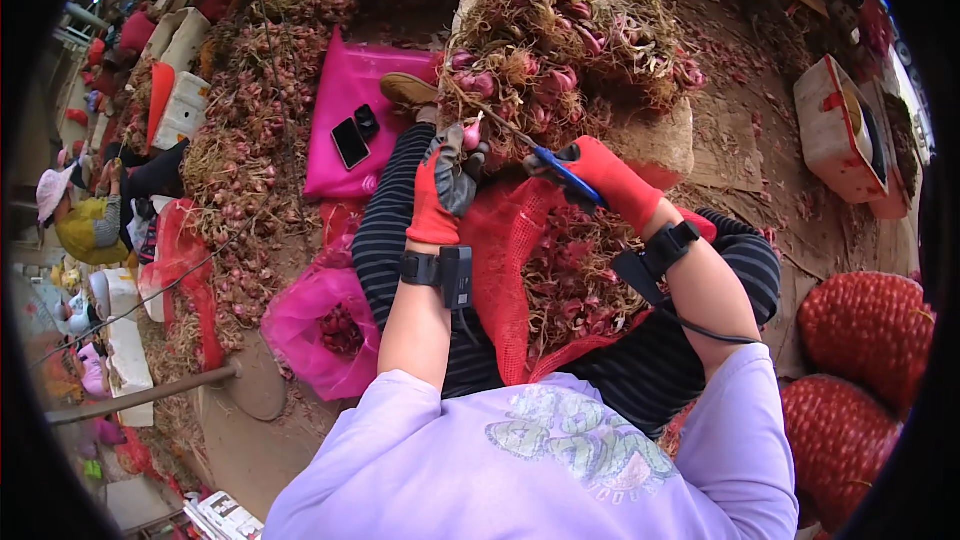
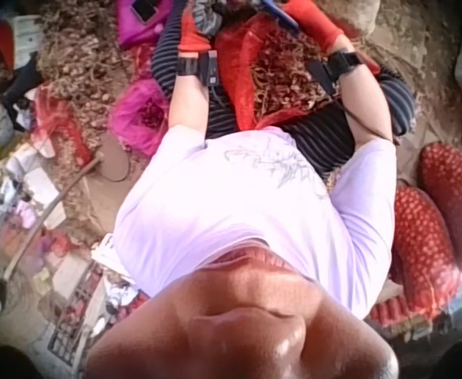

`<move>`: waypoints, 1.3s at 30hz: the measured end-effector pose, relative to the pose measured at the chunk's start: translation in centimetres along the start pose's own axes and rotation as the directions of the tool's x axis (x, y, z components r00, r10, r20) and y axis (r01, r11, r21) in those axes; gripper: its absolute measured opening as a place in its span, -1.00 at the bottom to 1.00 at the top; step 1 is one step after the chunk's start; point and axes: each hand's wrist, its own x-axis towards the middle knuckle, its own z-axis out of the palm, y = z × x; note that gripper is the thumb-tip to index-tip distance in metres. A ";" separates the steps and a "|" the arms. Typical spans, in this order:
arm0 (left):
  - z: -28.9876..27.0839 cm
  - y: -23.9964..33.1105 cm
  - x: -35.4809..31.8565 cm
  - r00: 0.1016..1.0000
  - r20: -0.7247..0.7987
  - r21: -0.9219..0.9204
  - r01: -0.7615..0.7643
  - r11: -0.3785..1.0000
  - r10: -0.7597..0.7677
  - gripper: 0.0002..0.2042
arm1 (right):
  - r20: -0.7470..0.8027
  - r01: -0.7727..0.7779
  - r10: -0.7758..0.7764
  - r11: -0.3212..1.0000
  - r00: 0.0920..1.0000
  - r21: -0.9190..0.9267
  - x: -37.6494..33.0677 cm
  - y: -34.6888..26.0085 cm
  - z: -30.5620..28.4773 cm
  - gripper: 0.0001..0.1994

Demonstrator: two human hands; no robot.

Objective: The recorder is using scissors to trim the roots and stems from small red onions.

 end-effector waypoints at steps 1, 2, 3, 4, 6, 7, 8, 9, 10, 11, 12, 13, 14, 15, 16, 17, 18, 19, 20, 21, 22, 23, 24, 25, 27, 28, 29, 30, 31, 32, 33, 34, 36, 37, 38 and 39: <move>0.0 0.4 -0.1 1.000 -0.002 0.000 -0.003 1.000 0.003 -0.75 | 0.001 0.002 -0.002 1.000 1.000 -0.002 0.1 0.3 -0.2 -0.55; 0.0 0.7 -0.5 0.998 -0.004 -0.183 0.069 0.981 -0.070 -0.74 | -0.089 0.007 -0.022 0.986 0.996 -0.164 0.0 0.6 -0.2 -0.51; 0.4 1.7 -1.1 0.990 0.009 -0.358 0.137 0.924 -0.143 -0.73 | -0.176 -0.004 -0.056 0.947 0.983 -0.321 -0.2 0.8 -0.3 -0.46; 0.5 2.3 -1.9 0.990 0.009 -0.360 0.135 0.923 -0.142 -0.73 | -0.176 -0.003 -0.057 0.946 0.983 -0.323 -0.9 0.3 -0.2 -0.46; 1.1 3.8 -3.9 0.980 0.169 -0.534 0.182 0.825 -0.106 -0.73 | -0.001 -0.009 0.009 0.999 1.000 0.042 -3.9 -1.5 -0.5 -0.50; 2.2 5.5 -5.4 0.966 0.246 -0.547 0.207 0.811 -0.081 -0.70 | 0.028 -0.048 0.047 0.997 0.998 0.055 -6.1 -3.3 -0.7 -0.58; 3.0 6.1 -6.7 0.961 0.263 -0.551 0.222 0.804 -0.084 -0.70 | 0.010 -0.058 0.057 0.997 0.998 0.057 -7.4 -3.3 -0.9 -0.58; 3.7 6.4 -8.0 0.953 0.278 -0.429 0.236 0.872 -0.121 -0.69 | 0.095 0.122 -0.141 0.977 0.985 0.177 -8.6 -3.0 -1.1 -0.64; 4.4 6.4 -9.4 0.943 0.288 -0.302 0.254 0.919 -0.166 -0.67 | 0.154 0.274 -0.332 0.912 0.931 0.307 -9.8 -2.5 -1.0 -0.70; 5.3 6.8 -10.6 0.918 0.311 -0.393 0.359 0.846 -0.245 -0.63 | 0.045 0.361 -0.393 0.879 0.918 0.311 -11.1 -1.9 -0.5 -0.80; 5.7 6.1 -11.6 0.915 0.314 -0.407 0.370 0.835 -0.252 -0.63 | -0.082 0.221 -0.206 0.934 0.975 0.281 -12.5 -2.0 0.4 -0.77; 6.2 5.0 -12.7 0.901 0.331 -0.316 0.387 0.866 -0.281 -0.67 | -0.108 0.224 -0.197 0.887 0.974 0.404 -13.4 -1.1 1.4 -0.75; 6.8 4.2 -13.6 0.885 0.346 -0.223 0.399 0.890 -0.310 -0.70 | -0.134 0.229 -0.186 0.824 0.973 0.519 -14.1 -0.3 2.2 -0.73; 7.6 3.8 -14.3 0.869 0.387 -0.144 0.387 0.911 -0.308 -0.71 | -0.154 0.152 -0.081 0.830 0.985 0.536 -14.6 0.0 3.2 -0.73; 8.1 2.8 -14.8 0.854 0.404 -0.145 0.413 0.899 -0.327 -0.71 | -0.141 0.141 -0.073 0.814 0.987 0.564 -15.0 0.7 4.1 -0.78; 8.4 1.4 -15.2 0.829 0.432 -0.126 0.446 0.886 -0.356 -0.70 | -0.252 0.069 0.049 0.895 0.966 0.440 -15.0 2.5 4.7 -0.81; 8.7 1.2 -15.2 0.805 0.452 -0.092 0.471 0.878 -0.384 -0.69 | -0.364 -0.020 0.144 0.946 0.920 0.324 -14.8 3.7 5.2 -0.83; 8.6 1.7 -15.0 0.731 0.529 -0.098 0.556 0.825 -0.430 -0.69 | -0.366 -0.032 0.163 0.940 0.916 0.340 -15.1 4.5 5.4 -0.83; 8.9 1.6 -15.2 0.719 0.533 -0.089 0.572 0.815 -0.447 -0.69 | -0.350 0.046 0.145 0.874 0.925 0.484 -15.5 5.0 5.5 -0.85; 9.0 1.5 -15.2 0.727 0.525 -0.084 0.562 0.823 -0.443 -0.68 | -0.342 0.129 0.114 0.780 0.933 0.612 -15.5 5.2 5.5 -0.86; 9.0 1.4 -15.2 0.736 0.516 -0.081 0.551 0.830 -0.438 -0.67 | -0.341 0.127 0.121 0.773 0.932 0.622 -15.6 5.1 5.5 -0.86; 9.0 1.3 -15.2 0.731 0.514 -0.073 0.558 0.827 -0.448 -0.67 | -0.314 0.123 0.069 0.825 0.947 0.552 -15.6 4.9 5.4 -0.87; 9.0 1.1 -15.0 0.740 0.513 -0.056 0.535 0.843 -0.436 -0.65 | -0.288 0.131 0.012 0.872 0.957 0.471 -15.6 4.7 5.2 -0.88; 9.0 0.8 -14.7 0.749 0.511 -0.040 0.512 0.858 -0.423 -0.63 | -0.313 0.314 -0.164 0.790 0.936 0.527 -15.2 6.4 5.2 -0.84; 8.1 0.5 -14.0 0.734 0.544 -0.164 0.569 0.806 -0.407 -0.64 | -0.372 0.334 -0.107 0.705 0.922 0.626 -15.1 6.7 5.6 -0.81; 7.9 -0.1 -14.1 0.738 0.538 -0.157 0.562 0.812 -0.407 -0.64 | -0.418 0.354 -0.041 0.609 0.908 0.710 -14.9 6.6 5.8 -0.78; 7.7 -0.9 -14.3 0.796 0.466 -0.307 0.556 0.773 -0.388 -0.65 | -0.437 0.329 -0.013 0.677 0.900 0.658 -14.9 6.8 5.9 -0.73; 8.2 -0.7 -14.4 0.841 0.385 -0.453 0.531 0.716 -0.380 -0.66 | -0.432 0.329 -0.014 0.672 0.902 0.663 -14.9 6.8 6.2 -0.73; 9.7 0.1 -14.5 0.875 0.239 -0.435 0.485 0.759 -0.422 -0.78 | -0.423 0.322 -0.049 0.729 0.905 0.604 -14.8 6.5 6.6 -0.72; 9.5 -0.1 -14.6 0.874 0.235 -0.429 0.485 0.762 -0.424 -0.78 | -0.411 0.316 -0.083 0.780 0.908 0.540 -14.7 6.2 7.0 -0.71; 9.4 -0.3 -14.6 0.899 0.209 -0.306 0.433 0.848 -0.384 -0.79 | -0.424 0.330 -0.115 0.815 0.898 0.477 -14.9 5.2 6.9 -0.70; 9.3 -0.4 -14.7 0.921 0.191 -0.174 0.372 0.912 -0.340 -0.80 | -0.423 0.329 -0.114 0.813 0.899 0.480 -14.7 5.3 7.0 -0.70; 9.1 0.2 -14.2 0.925 0.193 -0.077 0.346 0.935 -0.326 -0.82 | -0.448 0.334 -0.130 0.846 0.884 0.415 -14.4 5.7 7.1 -0.70; 8.9 0.5 -13.9 0.930 0.198 0.018 0.314 0.949 -0.311 -0.83 | -0.450 0.334 -0.128 0.846 0.884 0.416 -14.3 5.9 7.0 -0.70; 8.7 0.5 -13.5 0.929 0.200 0.020 0.315 0.949 -0.313 -0.83 | -0.475 0.352 -0.150 0.859 0.867 0.371 -14.2 6.0 6.9 -0.72; 8.3 0.5 -13.1 0.867 0.295 -0.100 0.445 0.890 -0.401 -0.84 | -0.494 0.368 -0.177 0.872 0.851 0.322 -14.2 6.0 6.8 -0.73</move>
